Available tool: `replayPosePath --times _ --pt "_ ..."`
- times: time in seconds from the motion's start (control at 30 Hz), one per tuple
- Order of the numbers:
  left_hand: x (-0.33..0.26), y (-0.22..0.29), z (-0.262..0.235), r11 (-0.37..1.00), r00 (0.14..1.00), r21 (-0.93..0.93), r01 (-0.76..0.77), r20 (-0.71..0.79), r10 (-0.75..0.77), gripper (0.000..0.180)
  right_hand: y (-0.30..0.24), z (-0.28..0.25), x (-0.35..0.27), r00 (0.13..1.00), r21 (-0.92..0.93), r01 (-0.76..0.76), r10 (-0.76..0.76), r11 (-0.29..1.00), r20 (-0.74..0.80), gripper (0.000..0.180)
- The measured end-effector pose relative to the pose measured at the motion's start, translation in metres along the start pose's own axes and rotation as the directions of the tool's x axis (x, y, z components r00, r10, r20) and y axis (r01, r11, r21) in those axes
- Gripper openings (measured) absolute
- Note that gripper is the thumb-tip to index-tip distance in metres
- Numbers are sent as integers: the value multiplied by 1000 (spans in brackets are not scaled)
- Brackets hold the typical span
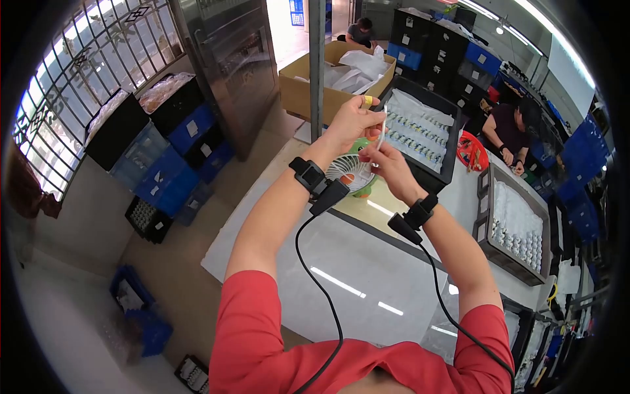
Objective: Assembling small figurines at a production workbench, checking components, and then plugging in a desk fan.
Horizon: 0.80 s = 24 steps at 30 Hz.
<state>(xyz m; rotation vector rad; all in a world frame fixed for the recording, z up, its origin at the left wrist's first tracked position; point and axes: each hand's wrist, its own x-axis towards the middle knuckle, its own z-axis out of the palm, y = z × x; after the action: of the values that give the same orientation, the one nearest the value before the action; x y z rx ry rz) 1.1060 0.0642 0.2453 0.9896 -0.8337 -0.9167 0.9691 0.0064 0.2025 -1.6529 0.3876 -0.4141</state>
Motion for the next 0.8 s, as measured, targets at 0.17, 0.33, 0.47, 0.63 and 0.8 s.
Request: replayPosePath --times 0.17,0.33,0.47,0.63,0.8 --pt "29 -57 -57 84 963 989 -124 100 248 35 -38 -58 -49 984 296 150 -114 943 -133 17" --pt "11 -59 -85 -22 992 994 110 -109 63 46 -74 -100 -129 969 191 140 -96 972 -227 18" --pt "-1 -59 -103 272 993 961 43 -72 98 44 -75 -132 -192 955 99 42 -10 994 -298 20" --pt "-2 -97 -127 675 953 736 54 -240 186 25 -66 -137 -233 933 120 -19 60 993 -354 22" --pt "-26 -100 -73 802 969 596 -35 -176 173 16 -79 -139 -280 886 -91 -99 47 991 -461 25"
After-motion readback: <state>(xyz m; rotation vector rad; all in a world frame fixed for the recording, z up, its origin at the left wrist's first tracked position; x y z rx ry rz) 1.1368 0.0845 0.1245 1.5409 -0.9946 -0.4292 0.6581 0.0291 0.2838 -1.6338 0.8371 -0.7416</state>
